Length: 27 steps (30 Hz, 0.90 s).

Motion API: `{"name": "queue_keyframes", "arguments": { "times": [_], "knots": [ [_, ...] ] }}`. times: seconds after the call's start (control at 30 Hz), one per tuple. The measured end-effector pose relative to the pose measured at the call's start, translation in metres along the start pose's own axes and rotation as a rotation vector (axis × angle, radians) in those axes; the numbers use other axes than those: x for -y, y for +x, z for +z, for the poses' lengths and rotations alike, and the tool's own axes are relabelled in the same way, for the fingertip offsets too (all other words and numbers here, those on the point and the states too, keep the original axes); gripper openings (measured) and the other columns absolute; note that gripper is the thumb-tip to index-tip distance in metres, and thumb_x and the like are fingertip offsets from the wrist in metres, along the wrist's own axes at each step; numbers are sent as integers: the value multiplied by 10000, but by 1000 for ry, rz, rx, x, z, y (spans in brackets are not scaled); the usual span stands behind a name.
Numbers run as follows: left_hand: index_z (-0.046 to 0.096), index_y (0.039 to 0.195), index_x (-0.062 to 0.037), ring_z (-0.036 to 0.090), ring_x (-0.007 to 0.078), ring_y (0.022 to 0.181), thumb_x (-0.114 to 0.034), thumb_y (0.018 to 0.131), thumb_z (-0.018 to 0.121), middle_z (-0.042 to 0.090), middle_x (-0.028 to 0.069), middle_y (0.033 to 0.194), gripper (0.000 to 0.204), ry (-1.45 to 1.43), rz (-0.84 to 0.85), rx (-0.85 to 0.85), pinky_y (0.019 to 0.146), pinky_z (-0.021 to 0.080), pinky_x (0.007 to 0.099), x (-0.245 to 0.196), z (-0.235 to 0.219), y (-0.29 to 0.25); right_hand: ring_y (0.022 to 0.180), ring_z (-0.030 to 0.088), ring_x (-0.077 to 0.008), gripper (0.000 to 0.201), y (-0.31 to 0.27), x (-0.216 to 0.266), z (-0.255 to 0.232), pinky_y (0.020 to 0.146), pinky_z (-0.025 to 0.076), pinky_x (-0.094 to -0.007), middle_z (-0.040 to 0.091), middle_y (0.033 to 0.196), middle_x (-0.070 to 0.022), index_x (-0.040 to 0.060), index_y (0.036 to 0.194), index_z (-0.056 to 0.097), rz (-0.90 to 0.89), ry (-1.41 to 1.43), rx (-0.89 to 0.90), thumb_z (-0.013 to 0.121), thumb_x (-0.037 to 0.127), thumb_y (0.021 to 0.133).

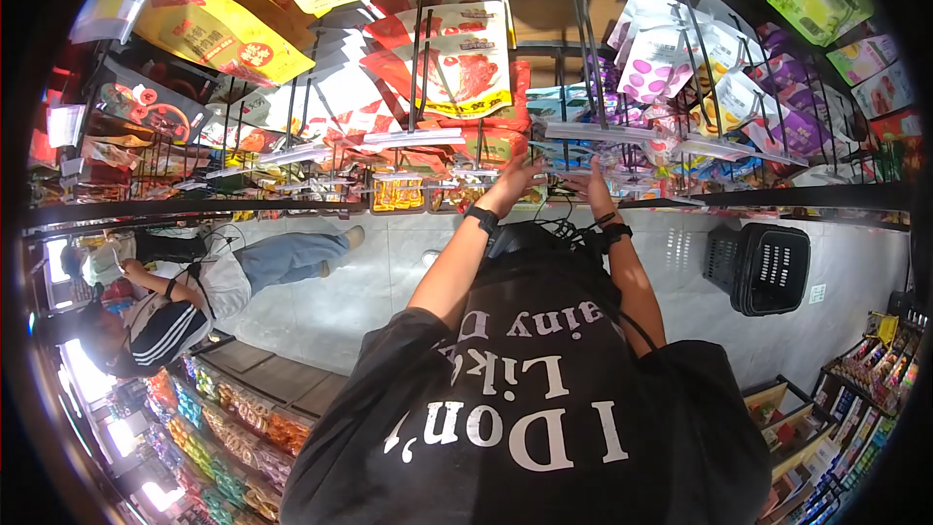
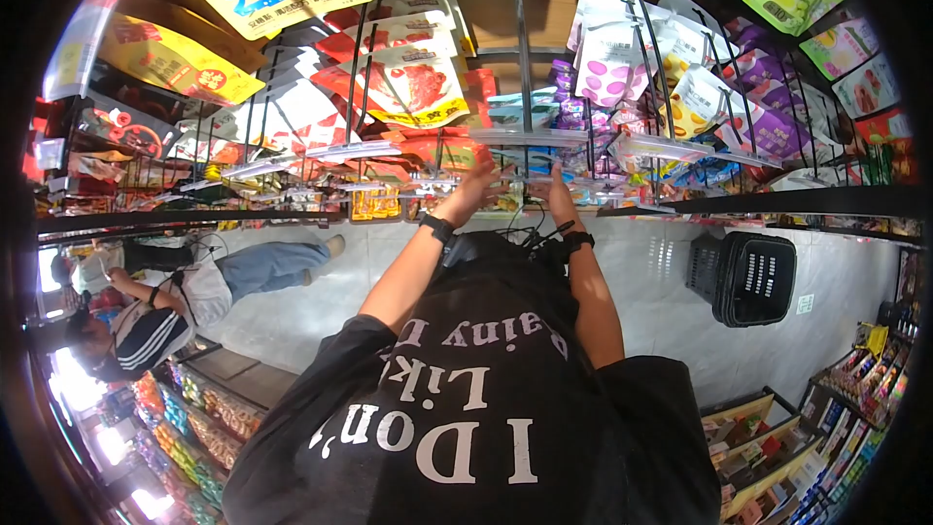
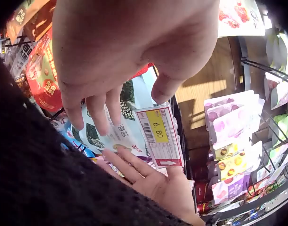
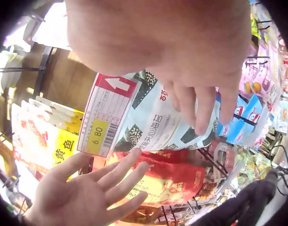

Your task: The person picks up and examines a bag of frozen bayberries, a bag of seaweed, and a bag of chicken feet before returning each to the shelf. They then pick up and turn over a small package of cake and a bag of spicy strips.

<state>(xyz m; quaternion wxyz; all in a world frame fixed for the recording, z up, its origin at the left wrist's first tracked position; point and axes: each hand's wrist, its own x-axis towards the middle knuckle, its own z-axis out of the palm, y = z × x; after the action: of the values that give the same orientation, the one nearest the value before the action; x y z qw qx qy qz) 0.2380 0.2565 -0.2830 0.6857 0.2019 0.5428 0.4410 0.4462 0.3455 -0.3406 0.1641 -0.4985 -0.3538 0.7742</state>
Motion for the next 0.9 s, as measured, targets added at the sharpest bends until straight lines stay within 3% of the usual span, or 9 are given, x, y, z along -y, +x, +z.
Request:
{"name": "queue_keyframes", "arguments": {
  "times": [0.07, 0.13, 0.3, 0.37, 0.53, 0.63, 0.67, 0.8, 0.9],
  "knots": [
    [215, 1527, -65, 568, 224, 1209, -300, 976, 513, 508, 85, 1384, 669, 22, -5, 28, 856, 450, 345, -2, 3, -2, 1223, 542, -288, 719, -2, 8, 1, 991, 396, -437, 562, 1348, -161, 53, 1301, 524, 0, 144, 139, 301, 655, 978],
    [224, 1525, -74, 555, 229, 1217, -300, 999, 481, 520, 73, 1382, 628, -21, -14, 28, 932, 430, 359, -8, 5, -8, 1188, 560, -303, 689, -9, 13, 11, 978, 413, -454, 577, 1322, -163, 61, 1277, 534, -97, 334, 192, 308, 642, 983],
    [242, 1513, -93, 558, 283, 1211, -398, 1015, 465, 541, 122, 1335, 625, -56, -53, 1, 989, 416, 400, 0, -4, 1, 1187, 552, -316, 611, -12, 28, 24, 1012, 411, -473, 570, 1336, -156, 56, 1246, 556, -138, 472, 238, 317, 563, 1004],
    [264, 1510, -127, 566, 270, 1205, -502, 992, 446, 478, 149, 1413, 664, -50, -70, 44, 974, 414, 402, 1, -7, 3, 1191, 551, -316, 586, -3, 22, 21, 1014, 405, -471, 566, 1342, -150, 53, 1246, 556, -146, 518, 265, 320, 535, 1010],
    [361, 1446, -103, 584, 287, 1177, -511, 990, 447, 555, 171, 1337, 619, -63, -92, 74, 997, 420, 444, -4, -9, 0, 1211, 524, -302, 571, 17, 15, 16, 997, 391, -472, 576, 1317, -113, 45, 1258, 551, -185, 648, 277, 372, 515, 987],
    [397, 1455, -144, 581, 288, 1182, -549, 986, 414, 559, 183, 1328, 620, 22, -146, 126, 1008, 415, 461, -12, -9, -5, 1219, 517, -304, 544, 23, 18, 17, 991, 393, -467, 554, 1346, -109, 33, 1257, 546, -113, 754, 255, 390, 477, 985],
    [407, 1464, -179, 579, 292, 1190, -577, 977, 405, 564, 189, 1318, 630, 48, -154, 121, 1013, 409, 480, -13, -10, -5, 1255, 493, -314, 549, 17, 26, 22, 1010, 395, -495, 510, 1400, -107, 23, 1306, 515, -103, 773, 259, 395, 450, 982],
    [410, 1446, -139, 573, 328, 1201, -599, 957, 429, 544, 211, 1345, 672, 182, -175, 152, 1030, 401, 472, -24, -12, -13, 1316, 446, -326, 595, 7, 41, 35, 1052, 380, -543, 460, 1455, -92, 31, 1418, 411, -205, 832, 330, 387, 437, 983],
    [397, 1401, -90, 630, 281, 1113, -595, 952, 462, 605, 192, 1277, 679, 235, -183, 178, 959, 440, 410, -20, -16, -12, 1356, 410, -323, 613, 14, 34, 33, 1074, 360, -553, 431, 1486, -74, 38, 1460, 357, -246, 858, 395, 376, 426, 984]
  ]
}}
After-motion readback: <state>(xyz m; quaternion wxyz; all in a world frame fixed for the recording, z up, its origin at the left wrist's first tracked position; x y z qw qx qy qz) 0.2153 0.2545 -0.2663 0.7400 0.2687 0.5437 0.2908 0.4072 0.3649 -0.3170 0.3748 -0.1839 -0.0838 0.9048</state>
